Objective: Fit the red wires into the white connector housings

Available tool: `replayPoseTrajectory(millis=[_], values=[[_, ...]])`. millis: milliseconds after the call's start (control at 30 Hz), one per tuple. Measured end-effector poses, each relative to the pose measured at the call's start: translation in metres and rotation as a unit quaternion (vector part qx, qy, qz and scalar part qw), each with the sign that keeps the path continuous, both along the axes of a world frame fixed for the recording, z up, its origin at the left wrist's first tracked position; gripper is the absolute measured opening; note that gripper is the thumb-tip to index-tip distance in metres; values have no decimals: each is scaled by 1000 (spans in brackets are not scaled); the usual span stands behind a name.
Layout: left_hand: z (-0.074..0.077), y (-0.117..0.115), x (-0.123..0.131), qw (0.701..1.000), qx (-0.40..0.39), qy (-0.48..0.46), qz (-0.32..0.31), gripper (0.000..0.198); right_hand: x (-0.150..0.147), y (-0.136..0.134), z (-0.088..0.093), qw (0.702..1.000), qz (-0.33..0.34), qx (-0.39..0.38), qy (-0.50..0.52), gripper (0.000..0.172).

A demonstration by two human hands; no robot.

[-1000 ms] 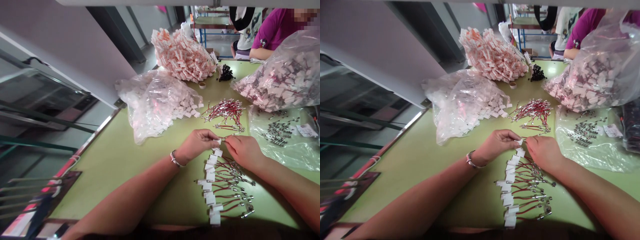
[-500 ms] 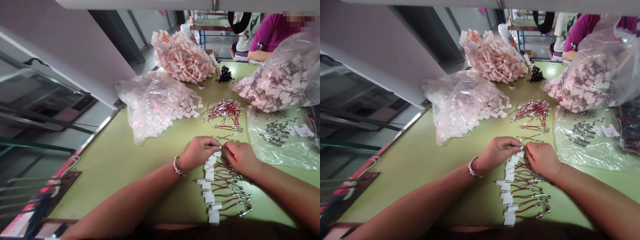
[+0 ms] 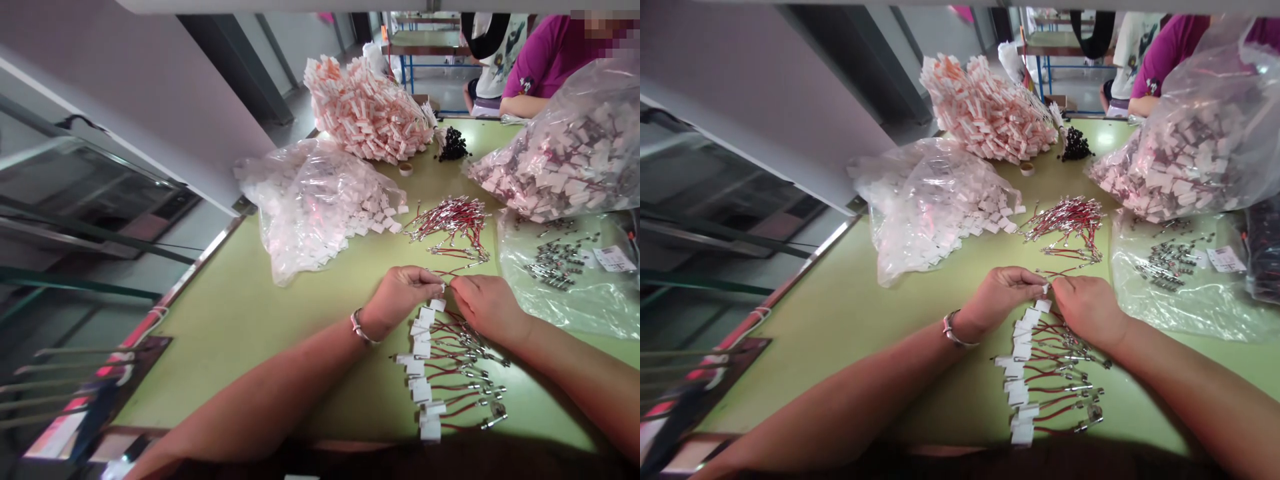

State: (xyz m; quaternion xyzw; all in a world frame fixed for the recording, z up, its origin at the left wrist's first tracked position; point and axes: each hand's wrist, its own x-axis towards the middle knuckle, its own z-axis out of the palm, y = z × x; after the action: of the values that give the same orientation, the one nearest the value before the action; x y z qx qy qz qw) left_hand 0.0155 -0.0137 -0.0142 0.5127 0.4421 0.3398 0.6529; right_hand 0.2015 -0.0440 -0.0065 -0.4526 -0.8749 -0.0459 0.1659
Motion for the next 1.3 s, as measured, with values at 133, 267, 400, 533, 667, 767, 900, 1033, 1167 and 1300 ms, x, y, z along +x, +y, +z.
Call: replayPoseTrajectory(millis=[133,267,400,533,667,767,900,1033,1167,1300], values=[[2,2,-1,998,-24,-58,11,15,4,5,2,999,-16,-31,34,25],[3,8,-8,992,-53,-102,-48,21,8,9,4,996,6,-42,80,26],[1,9,-8,993,-51,-96,-45,21,3,5,2,998,7,-6,65,30],[-1,0,1,999,8,-34,4,17,-2,0,-4,998,-10,-15,63,26],[5,2,-3,993,93,44,-57,14,0,-2,-4,997,-10,-58,43,25],[12,24,-20,950,238,128,-154,16,0,-7,5,991,16,-121,57,25],[7,64,-40,828,412,381,-10,34,-4,-11,17,963,113,-217,113,26],[-16,78,-43,730,431,530,-22,44,0,7,11,985,27,-145,90,29],[-23,72,-38,707,465,532,-20,33,4,26,-4,993,-84,-78,-25,18],[-21,70,-37,738,489,465,-6,21,2,29,-10,988,-105,-102,-40,17]])
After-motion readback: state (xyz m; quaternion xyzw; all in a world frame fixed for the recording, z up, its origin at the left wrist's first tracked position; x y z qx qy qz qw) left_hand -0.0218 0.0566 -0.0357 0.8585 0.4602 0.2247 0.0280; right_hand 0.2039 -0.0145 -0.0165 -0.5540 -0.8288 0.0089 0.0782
